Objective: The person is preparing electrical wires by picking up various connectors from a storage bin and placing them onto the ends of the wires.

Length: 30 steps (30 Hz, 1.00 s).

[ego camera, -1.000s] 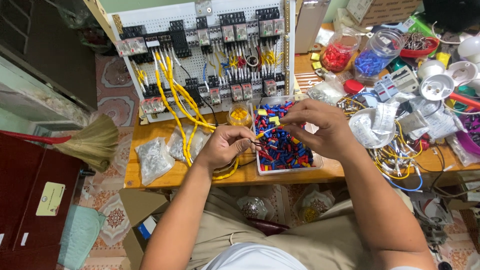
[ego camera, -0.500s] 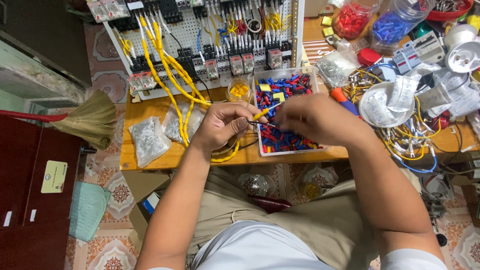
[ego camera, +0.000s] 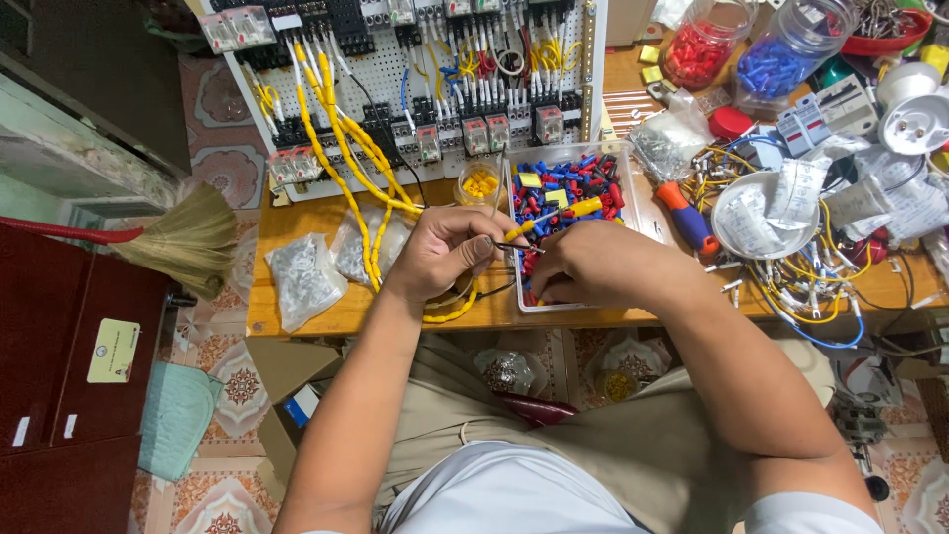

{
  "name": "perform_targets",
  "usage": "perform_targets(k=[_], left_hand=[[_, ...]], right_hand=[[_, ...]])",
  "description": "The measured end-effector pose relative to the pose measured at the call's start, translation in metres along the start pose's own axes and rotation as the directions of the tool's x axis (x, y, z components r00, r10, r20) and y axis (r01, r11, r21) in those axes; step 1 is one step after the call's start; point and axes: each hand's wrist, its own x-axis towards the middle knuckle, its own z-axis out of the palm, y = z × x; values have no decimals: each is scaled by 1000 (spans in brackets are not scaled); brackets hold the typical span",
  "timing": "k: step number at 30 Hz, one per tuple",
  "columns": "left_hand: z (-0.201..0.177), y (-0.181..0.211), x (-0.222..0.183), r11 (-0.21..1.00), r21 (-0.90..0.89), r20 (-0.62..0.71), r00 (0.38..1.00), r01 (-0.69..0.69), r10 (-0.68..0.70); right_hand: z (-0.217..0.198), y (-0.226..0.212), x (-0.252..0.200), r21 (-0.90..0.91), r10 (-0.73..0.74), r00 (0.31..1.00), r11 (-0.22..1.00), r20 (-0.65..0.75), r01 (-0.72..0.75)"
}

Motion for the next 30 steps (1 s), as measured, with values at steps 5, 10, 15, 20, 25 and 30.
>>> perform_targets(k=[5, 10, 15, 20, 25, 30], left_hand=[[-3, -1, 1, 1000, 25, 20, 1000, -5, 4], [-4, -1, 1, 1000, 5, 33, 999, 12, -12], [-1, 5, 3, 995, 101, 43, 999, 24, -29], [1, 16, 5, 991, 125, 51, 997, 57, -64], [-4, 7, 1, 991, 116, 26, 997, 69, -73], [-5, 4, 0, 992, 105, 8, 998, 68, -69]], right_hand=[[-11, -5, -4, -81, -39, 999, 996, 27, 41], [-22, 15, -12, 31, -49, 998, 998, -36, 50], [-34, 46, -38, 328, 29, 869, 932, -495, 156], [-53, 23, -39, 326, -2, 653, 865, -757, 381], [-57, -2, -41, 317, -26, 585, 820, -811, 477], [-33, -3, -46, 422, 28, 592, 727, -806, 541]])
